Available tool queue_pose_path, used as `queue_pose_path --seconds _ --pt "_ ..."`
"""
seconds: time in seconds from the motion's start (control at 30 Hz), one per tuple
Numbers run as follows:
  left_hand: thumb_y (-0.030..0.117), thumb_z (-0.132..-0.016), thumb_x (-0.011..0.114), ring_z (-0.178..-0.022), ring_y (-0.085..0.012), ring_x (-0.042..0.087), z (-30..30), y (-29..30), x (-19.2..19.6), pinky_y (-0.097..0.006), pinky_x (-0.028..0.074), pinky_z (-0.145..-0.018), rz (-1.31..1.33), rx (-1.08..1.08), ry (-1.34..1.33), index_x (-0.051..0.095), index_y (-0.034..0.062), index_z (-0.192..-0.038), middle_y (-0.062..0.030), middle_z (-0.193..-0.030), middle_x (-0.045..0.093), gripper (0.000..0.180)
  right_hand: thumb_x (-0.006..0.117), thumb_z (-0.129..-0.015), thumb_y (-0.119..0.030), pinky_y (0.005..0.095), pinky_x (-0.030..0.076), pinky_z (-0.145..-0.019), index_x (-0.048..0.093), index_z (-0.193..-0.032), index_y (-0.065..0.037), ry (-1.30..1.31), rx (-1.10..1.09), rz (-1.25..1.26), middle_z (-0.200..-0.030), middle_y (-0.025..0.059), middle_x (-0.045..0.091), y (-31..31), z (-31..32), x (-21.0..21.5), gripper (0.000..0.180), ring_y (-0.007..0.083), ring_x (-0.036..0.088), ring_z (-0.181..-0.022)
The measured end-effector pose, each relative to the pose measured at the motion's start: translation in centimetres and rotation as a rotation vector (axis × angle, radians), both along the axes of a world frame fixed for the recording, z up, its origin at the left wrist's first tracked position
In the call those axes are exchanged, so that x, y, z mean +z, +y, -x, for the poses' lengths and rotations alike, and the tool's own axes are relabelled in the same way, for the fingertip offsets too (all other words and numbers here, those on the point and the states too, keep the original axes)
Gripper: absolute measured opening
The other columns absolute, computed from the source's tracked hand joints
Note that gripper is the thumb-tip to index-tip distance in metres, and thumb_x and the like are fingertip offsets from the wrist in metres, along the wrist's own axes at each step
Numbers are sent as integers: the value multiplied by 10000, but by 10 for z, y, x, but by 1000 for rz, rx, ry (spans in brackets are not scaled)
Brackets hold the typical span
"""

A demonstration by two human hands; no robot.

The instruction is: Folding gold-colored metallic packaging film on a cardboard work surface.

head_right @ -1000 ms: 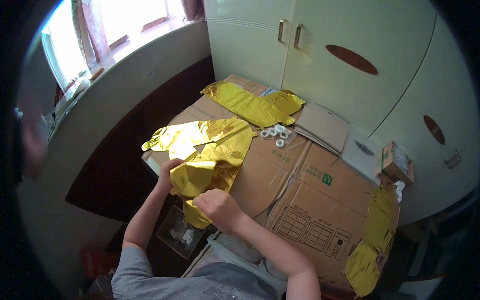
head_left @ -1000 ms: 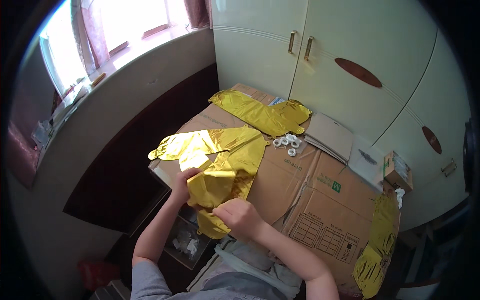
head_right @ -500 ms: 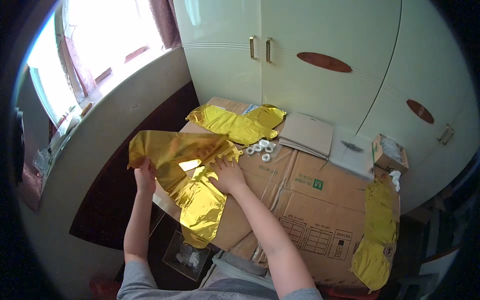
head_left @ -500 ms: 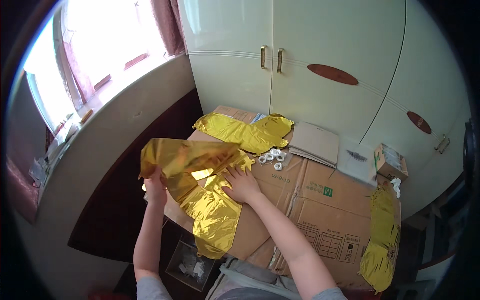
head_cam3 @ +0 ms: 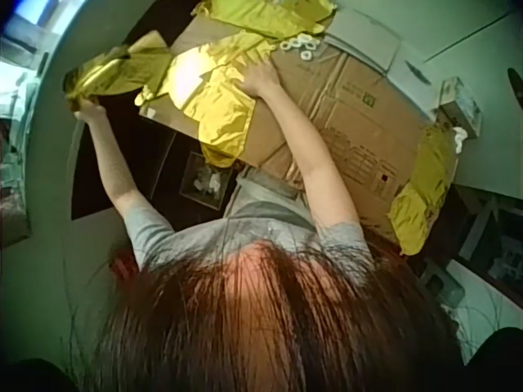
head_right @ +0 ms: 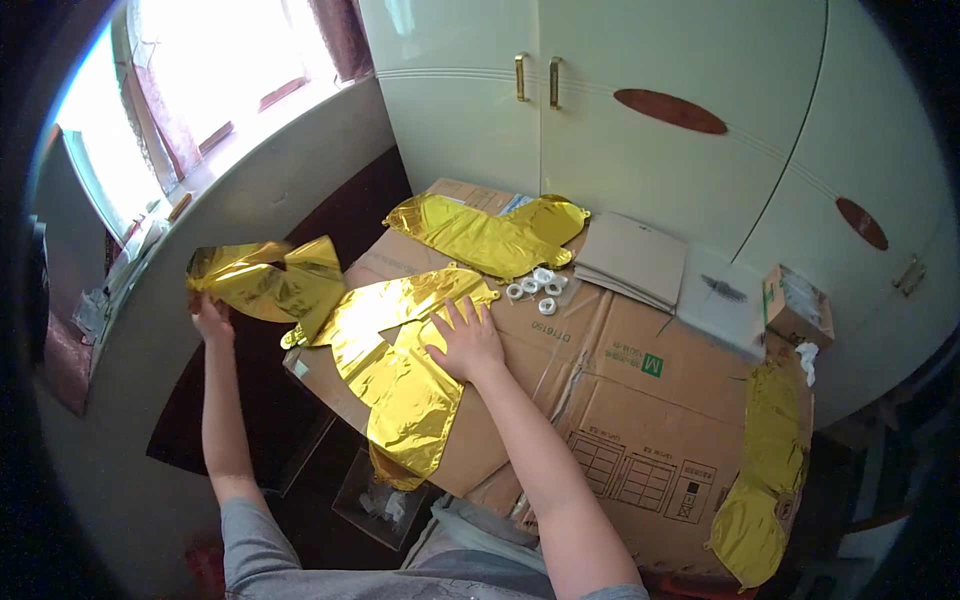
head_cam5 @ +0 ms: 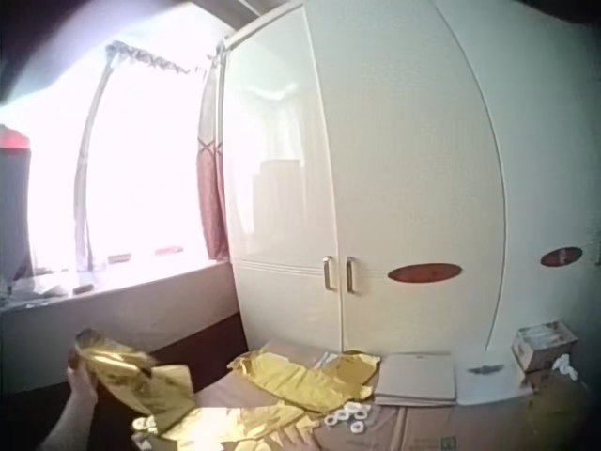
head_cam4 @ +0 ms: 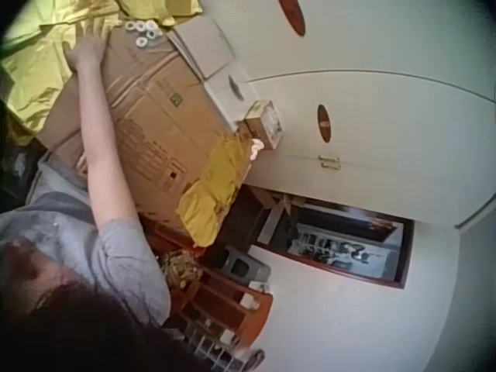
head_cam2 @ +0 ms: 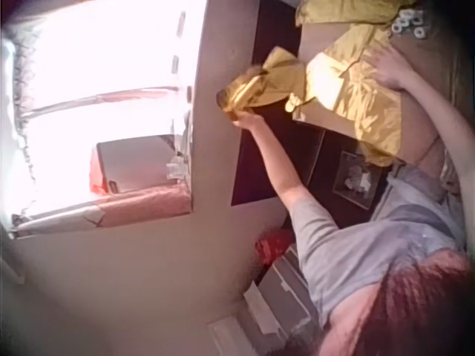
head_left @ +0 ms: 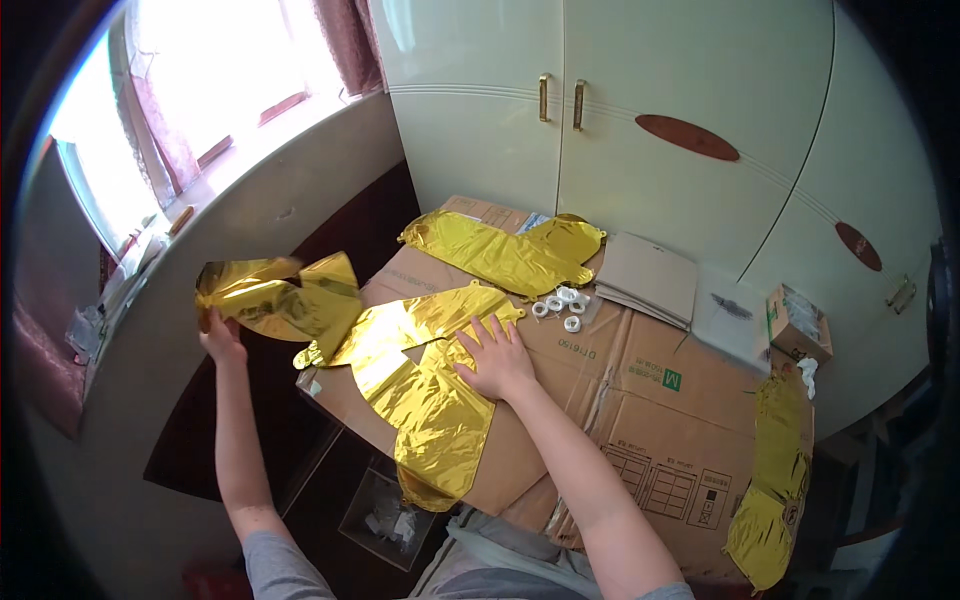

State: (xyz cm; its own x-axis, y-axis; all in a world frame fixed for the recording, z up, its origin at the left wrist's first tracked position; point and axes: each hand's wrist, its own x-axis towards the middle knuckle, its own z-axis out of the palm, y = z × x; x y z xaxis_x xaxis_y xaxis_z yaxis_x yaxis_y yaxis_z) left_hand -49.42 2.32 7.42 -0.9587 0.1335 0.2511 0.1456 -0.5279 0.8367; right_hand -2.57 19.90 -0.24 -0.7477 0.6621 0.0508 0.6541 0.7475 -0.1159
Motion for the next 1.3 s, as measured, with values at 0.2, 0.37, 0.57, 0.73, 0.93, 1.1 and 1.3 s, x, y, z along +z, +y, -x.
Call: queue_pose_path --seconds 0.2,0.37,0.57,0.73,0.93,1.1,1.3 --pt "178 -917 623 -869 -194 657 156 -84 48 -346 568 -742 -14 278 95 621 21 -1083 -84 -1043 646 228 370 -944 -592 503 85 -1205 306 -1527 -270 27 20 29 -1605 85 229 -7 8 6 669 324 163 -1485" --pt "228 -897 649 -957 -272 674 153 -119 110 -397 583 -793 5 598 -93 600 -113 -1112 -169 -1129 646 406 355 -945 -603 502 81 -1206 291 -1533 -269 -11 -19 25 -1607 95 219 -1 0 2 679 321 160 -1486" --pt "284 -974 546 -1073 -224 610 119 -158 150 -400 515 -915 104 324 419 524 9 -1271 -99 -1193 598 405 452 -940 -556 469 141 -1202 356 -1498 -140 205 21 1 -1573 115 282 -11 12 0 702 320 190 -1473" --pt "238 -932 594 -996 -271 628 -143 -53 100 -382 512 -860 474 23 939 537 -18 -1263 -144 -1131 622 423 501 -951 -531 418 312 -1140 409 -1444 -62 792 22 546 -1468 159 428 -12 -25 -11 687 291 373 -1385" --pt "176 -799 617 -1087 -330 623 -398 -29 61 -530 381 -1012 473 -536 1668 600 1 -963 -237 -1222 603 240 408 -925 -697 412 411 -1063 354 -1449 -75 1357 238 1877 -1351 157 538 -54 -110 38 815 271 531 -1244" --pt "196 -830 555 -1312 -345 492 -500 -12 3 -651 252 -1099 478 -911 1864 592 33 -1011 -238 -1369 518 246 504 -923 -610 388 503 -950 357 -1437 -83 1340 13 1635 -1311 163 568 -67 -244 47 751 263 607 -1139" --pt "327 -863 587 -1369 -408 395 -574 -22 -37 -683 335 -1028 419 -1196 1989 549 40 -1150 -232 -1469 391 408 667 -921 -143 270 517 -858 511 -1298 -10 1046 -353 1294 -1148 83 654 -98 -324 36 430 135 638 -977"
